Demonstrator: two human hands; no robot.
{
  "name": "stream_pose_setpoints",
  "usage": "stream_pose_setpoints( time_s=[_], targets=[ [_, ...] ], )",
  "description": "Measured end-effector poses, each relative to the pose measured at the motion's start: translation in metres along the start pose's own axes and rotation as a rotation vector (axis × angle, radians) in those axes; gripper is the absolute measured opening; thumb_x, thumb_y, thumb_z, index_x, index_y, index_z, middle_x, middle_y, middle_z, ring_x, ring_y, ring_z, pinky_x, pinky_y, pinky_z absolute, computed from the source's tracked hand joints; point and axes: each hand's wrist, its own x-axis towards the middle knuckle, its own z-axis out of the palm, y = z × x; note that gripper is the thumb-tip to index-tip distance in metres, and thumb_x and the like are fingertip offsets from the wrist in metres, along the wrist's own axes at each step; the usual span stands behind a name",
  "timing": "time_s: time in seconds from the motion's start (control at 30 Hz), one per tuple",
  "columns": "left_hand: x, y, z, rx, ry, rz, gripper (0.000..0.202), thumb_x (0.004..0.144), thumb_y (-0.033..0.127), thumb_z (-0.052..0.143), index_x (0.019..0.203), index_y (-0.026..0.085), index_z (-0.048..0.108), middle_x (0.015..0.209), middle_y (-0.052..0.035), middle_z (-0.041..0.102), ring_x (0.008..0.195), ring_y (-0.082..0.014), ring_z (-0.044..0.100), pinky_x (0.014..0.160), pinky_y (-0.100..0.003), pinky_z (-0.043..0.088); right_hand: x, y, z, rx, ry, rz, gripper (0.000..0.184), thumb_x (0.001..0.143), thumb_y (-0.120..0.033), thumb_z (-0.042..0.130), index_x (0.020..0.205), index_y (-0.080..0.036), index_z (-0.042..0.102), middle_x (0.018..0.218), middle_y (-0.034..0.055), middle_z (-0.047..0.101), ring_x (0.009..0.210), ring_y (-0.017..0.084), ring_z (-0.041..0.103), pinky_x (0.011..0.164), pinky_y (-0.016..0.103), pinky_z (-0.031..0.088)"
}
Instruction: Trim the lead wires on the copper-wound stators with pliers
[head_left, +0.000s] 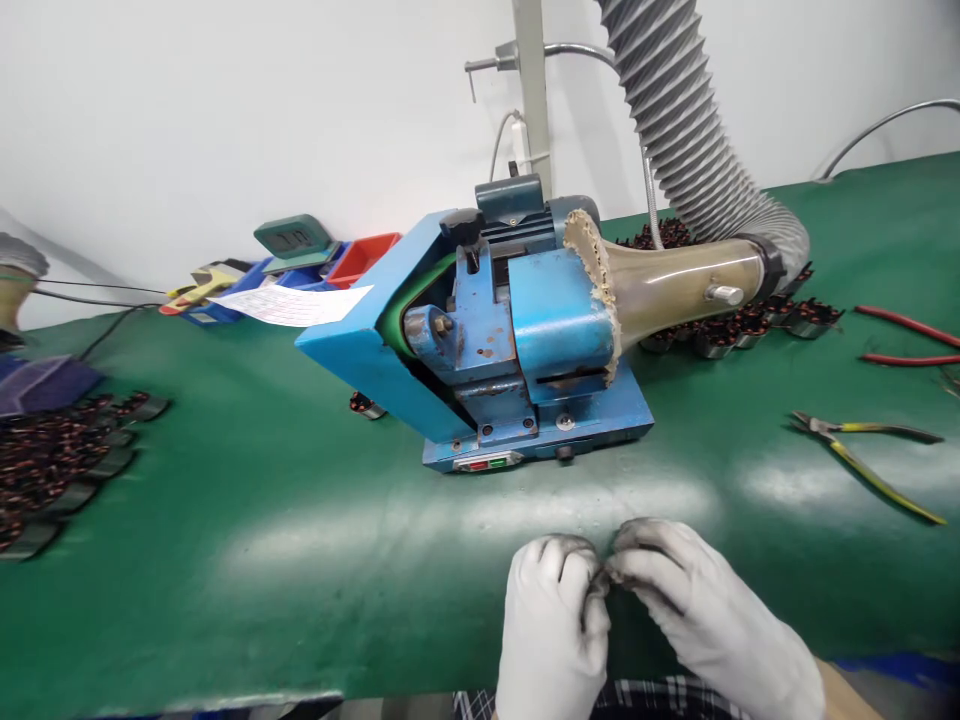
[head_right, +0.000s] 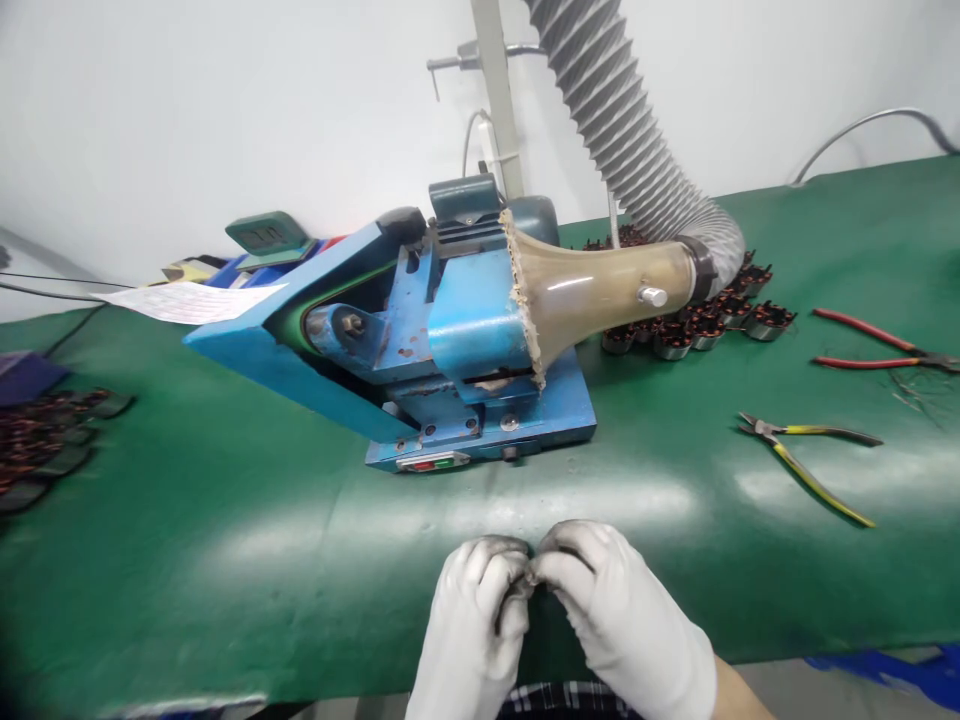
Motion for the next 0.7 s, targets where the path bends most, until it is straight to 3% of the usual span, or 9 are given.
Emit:
stream_pose_setpoints(
  time_s=[0.2, 0.3, 0.4, 0.47, 0.57, 0.7],
  targets=[
    [-0.001, 0.0, 0.0, 0.022, 0.003, 0.003, 0.021, 0.078, 0.01, 0.038, 0.091, 0.02, 0.052, 0.087, -0.004, 0.058, 0.081, -0.0219, 0.051, 0.072, -0.042, 0.044, 0.012, 0.005, 0.011, -0.218, -0.202, -0.164, 0.022, 0.083, -0.004, 0.037, 0.083, -0.018, 0.054, 0.072, 0.0022, 0.057, 0.06, 0.017, 0.053, 0.054, 0.028, 0.041],
    [-0.004, -0.003, -0.004, -0.006, 0.035, -0.01, 0.025, 0.075, 0.012, 0.045, 0.098, 0.021, 0.048, 0.104, -0.0062, 0.056, 0.096, -0.0226, 0.053, 0.079, -0.041, 0.048, 0.01, 0.008, 0.013, -0.226, -0.165, -0.135, 0.022, 0.083, -0.004, 0.036, 0.084, -0.019, 0.052, 0.068, 0.0012, 0.054, 0.055, 0.016, 0.051, 0.052, 0.028, 0.039],
    [-0.008, -0.015, -0.009, 0.009, 0.081, -0.065, 0.067, 0.061, 0.015, 0.059, 0.123, 0.017, 0.035, 0.129, -0.0144, 0.04, 0.122, -0.0277, 0.041, 0.094, -0.043, 0.045, 0.006, 0.01, 0.019, -0.103, -0.149, -0.068, 0.019, 0.086, -0.008, 0.038, 0.091, -0.018, 0.052, 0.073, 0.0019, 0.054, 0.06, 0.015, 0.054, 0.057, 0.025, 0.042],
    [-0.01, -0.027, -0.011, 0.08, 0.063, -0.009, 0.081, 0.053, 0.019, 0.068, 0.126, 0.017, 0.035, 0.128, -0.0156, 0.043, 0.12, -0.0317, 0.043, 0.093, -0.047, 0.046, 0.004, 0.011, 0.023, -0.094, -0.158, -0.039, 0.022, 0.085, -0.008, 0.038, 0.098, -0.018, 0.052, 0.076, 0.0029, 0.054, 0.062, 0.014, 0.055, 0.057, 0.024, 0.043],
    [-0.011, -0.042, -0.009, 0.107, 0.065, 0.121, 0.078, 0.045, 0.028, 0.082, 0.113, 0.021, 0.044, 0.117, -0.0123, 0.054, 0.107, -0.0318, 0.054, 0.087, -0.049, 0.049, 0.004, 0.006, 0.023, -0.235, -0.09, -0.078, 0.036, 0.078, -0.002, 0.033, 0.102, -0.018, 0.055, 0.071, 0.0038, 0.052, 0.054, 0.015, 0.052, 0.051, 0.025, 0.041],
    [-0.01, -0.038, -0.008, -0.11, 0.061, 0.046, 0.07, 0.049, 0.029, 0.084, 0.11, 0.021, 0.05, 0.115, -0.011, 0.058, 0.102, -0.0274, 0.059, 0.081, -0.037, 0.054, 0.005, -0.007, 0.012, -0.28, 0.05, -0.089, 0.037, 0.071, 0.0, 0.031, 0.086, -0.016, 0.06, 0.064, 0.0052, 0.05, 0.048, 0.015, 0.049, 0.045, 0.024, 0.039]
  ],
)
